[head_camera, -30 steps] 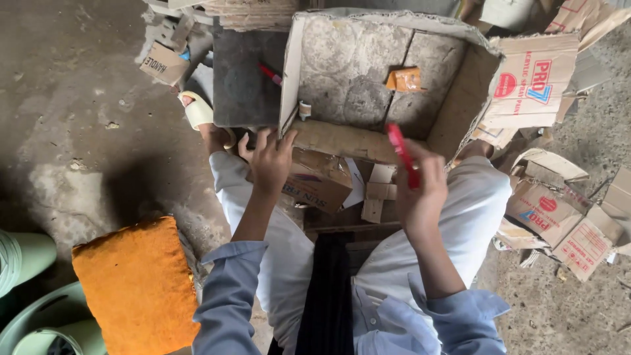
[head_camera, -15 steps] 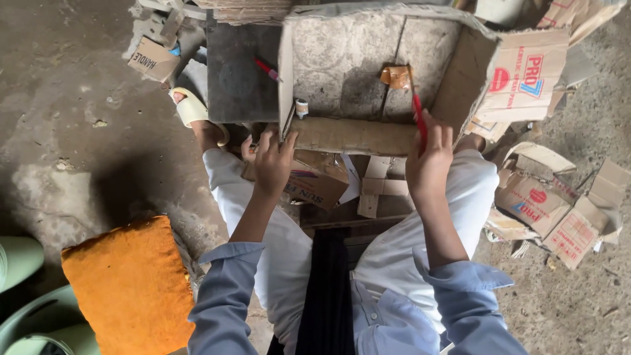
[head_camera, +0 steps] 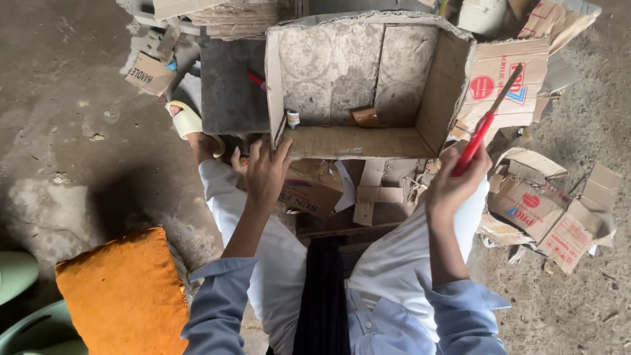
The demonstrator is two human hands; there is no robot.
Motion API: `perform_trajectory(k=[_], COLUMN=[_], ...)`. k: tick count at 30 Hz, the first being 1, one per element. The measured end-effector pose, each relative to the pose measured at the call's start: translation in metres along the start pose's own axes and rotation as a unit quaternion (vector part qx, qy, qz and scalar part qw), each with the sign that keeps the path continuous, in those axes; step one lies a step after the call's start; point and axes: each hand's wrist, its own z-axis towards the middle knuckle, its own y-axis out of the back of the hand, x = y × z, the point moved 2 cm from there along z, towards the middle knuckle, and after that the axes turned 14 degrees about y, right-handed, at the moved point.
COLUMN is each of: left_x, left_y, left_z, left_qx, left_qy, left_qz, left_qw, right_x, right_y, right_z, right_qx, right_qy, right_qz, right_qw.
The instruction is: Cutting and flattening cardboard boxes using a utility knife
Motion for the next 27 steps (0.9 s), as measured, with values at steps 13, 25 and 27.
perform_trajectory(k=[13, 25, 27], left_x=[0.055, -0.042, -0.046], left_y=[-0.072, 0.0, 0.023], left_z=[0.109, 0.147, 0.155], left_qx=[0.167, 0.317, 0.24], left_qy=[0.468, 0.657, 0.515], left_qz=[-0.509, -0.524, -0.677], left_qw=[0.703, 0.439, 0.468], right_x=[-0.108, -0.076, -0.052], right_y=[-0.08, -0.071, -0.054], right_z=[0.087, 0.109, 0.128], right_qx=[0.046, 0.107, 0.055], right_qy=[-0.34, -0.281, -0.136], right_qz=[0.212, 0.288, 0.296], right_qw=[0.915, 0.909, 0.944])
